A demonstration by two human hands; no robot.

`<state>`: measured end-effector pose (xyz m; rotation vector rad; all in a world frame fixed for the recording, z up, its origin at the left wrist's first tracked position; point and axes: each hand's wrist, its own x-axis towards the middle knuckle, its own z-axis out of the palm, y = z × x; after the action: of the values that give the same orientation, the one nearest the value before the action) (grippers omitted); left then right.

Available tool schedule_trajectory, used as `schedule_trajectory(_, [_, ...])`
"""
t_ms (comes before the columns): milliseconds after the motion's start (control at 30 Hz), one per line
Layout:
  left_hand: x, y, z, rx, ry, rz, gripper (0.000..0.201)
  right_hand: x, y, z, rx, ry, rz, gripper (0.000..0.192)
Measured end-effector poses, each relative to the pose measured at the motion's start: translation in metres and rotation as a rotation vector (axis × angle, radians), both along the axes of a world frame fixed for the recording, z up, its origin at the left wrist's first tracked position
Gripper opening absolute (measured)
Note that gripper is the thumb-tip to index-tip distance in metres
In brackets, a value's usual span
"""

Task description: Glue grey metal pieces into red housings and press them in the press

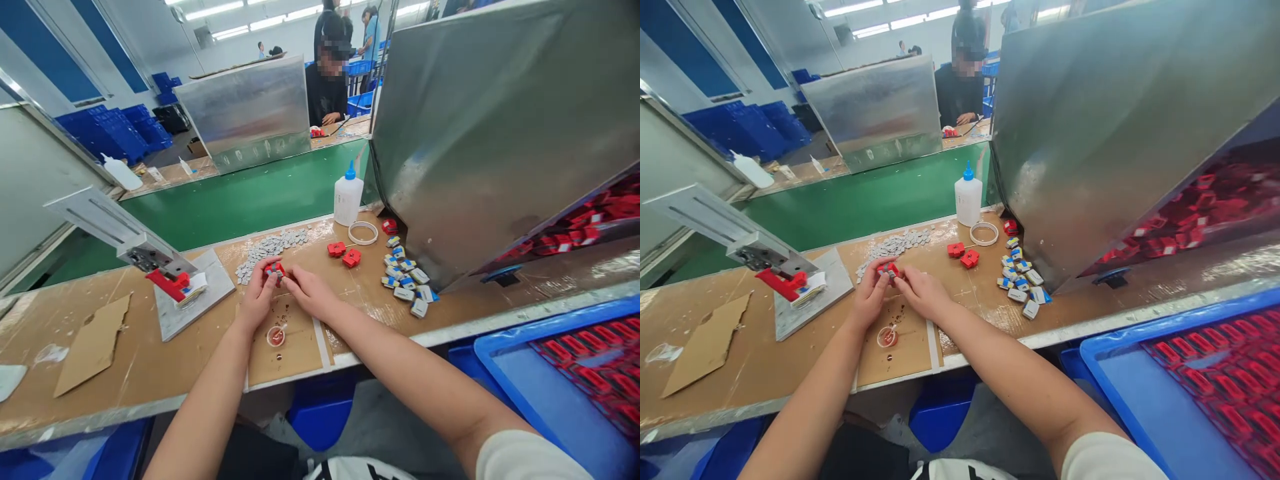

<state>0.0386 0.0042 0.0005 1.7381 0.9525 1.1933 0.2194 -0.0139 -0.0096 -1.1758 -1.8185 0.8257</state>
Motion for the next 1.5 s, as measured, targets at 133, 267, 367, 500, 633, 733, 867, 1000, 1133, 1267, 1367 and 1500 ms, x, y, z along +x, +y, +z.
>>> schedule_trajectory(133, [-0.003, 0.004, -0.004, 0.143, -0.042, 0.01, 0.033, 0.0, 0.007, -0.005, -0.055, 0.09, -0.054, 0.037])
schedule_trajectory(267, [-0.007, 0.007, -0.007, 0.205, 0.02, 0.085, 0.043, -0.001, 0.009, -0.008, 0.041, 0.22, 0.112, 0.042])
schedule_trajectory(367, [-0.007, 0.006, -0.005, 0.186, 0.024, 0.092, 0.04, -0.003, 0.008, -0.009, 0.03, 0.314, 0.192, 0.045])
schedule_trajectory(500, [-0.001, 0.001, -0.001, 0.123, -0.015, 0.096, 0.039, -0.005, 0.012, -0.01, -0.101, 0.403, 0.173, 0.049])
schedule_trajectory(633, [-0.002, 0.001, -0.001, 0.122, 0.03, 0.133, 0.039, -0.004, 0.015, -0.01, -0.094, 0.386, 0.152, 0.039])
schedule_trajectory(733, [-0.008, 0.002, -0.003, 0.139, 0.095, 0.111, 0.04, 0.0, 0.011, -0.008, 0.005, 0.193, 0.031, 0.034])
schedule_trajectory(867, [-0.012, 0.0, -0.003, 0.158, 0.247, 0.037, 0.043, 0.006, 0.001, -0.004, 0.11, -0.127, -0.028, 0.028])
schedule_trajectory(1000, [-0.006, -0.003, 0.0, 0.148, 0.286, 0.023, 0.052, 0.006, -0.003, -0.005, 0.162, -0.252, 0.075, 0.033])
schedule_trajectory(1133, [-0.002, -0.003, 0.0, -0.022, 0.208, 0.007, 0.054, 0.001, -0.004, -0.007, 0.089, -0.199, 0.157, 0.034])
schedule_trajectory(1267, [0.001, -0.003, -0.001, -0.324, 0.034, -0.024, 0.053, -0.002, -0.005, -0.006, 0.016, -0.189, 0.205, 0.03])
schedule_trajectory(1367, [0.004, -0.002, -0.001, -0.477, -0.059, -0.029, 0.054, -0.001, -0.005, -0.005, -0.003, -0.215, 0.221, 0.03])
schedule_trajectory(1500, [0.005, 0.0, -0.003, -0.543, -0.117, -0.024, 0.057, 0.0, -0.004, -0.008, -0.003, -0.224, 0.221, 0.032])
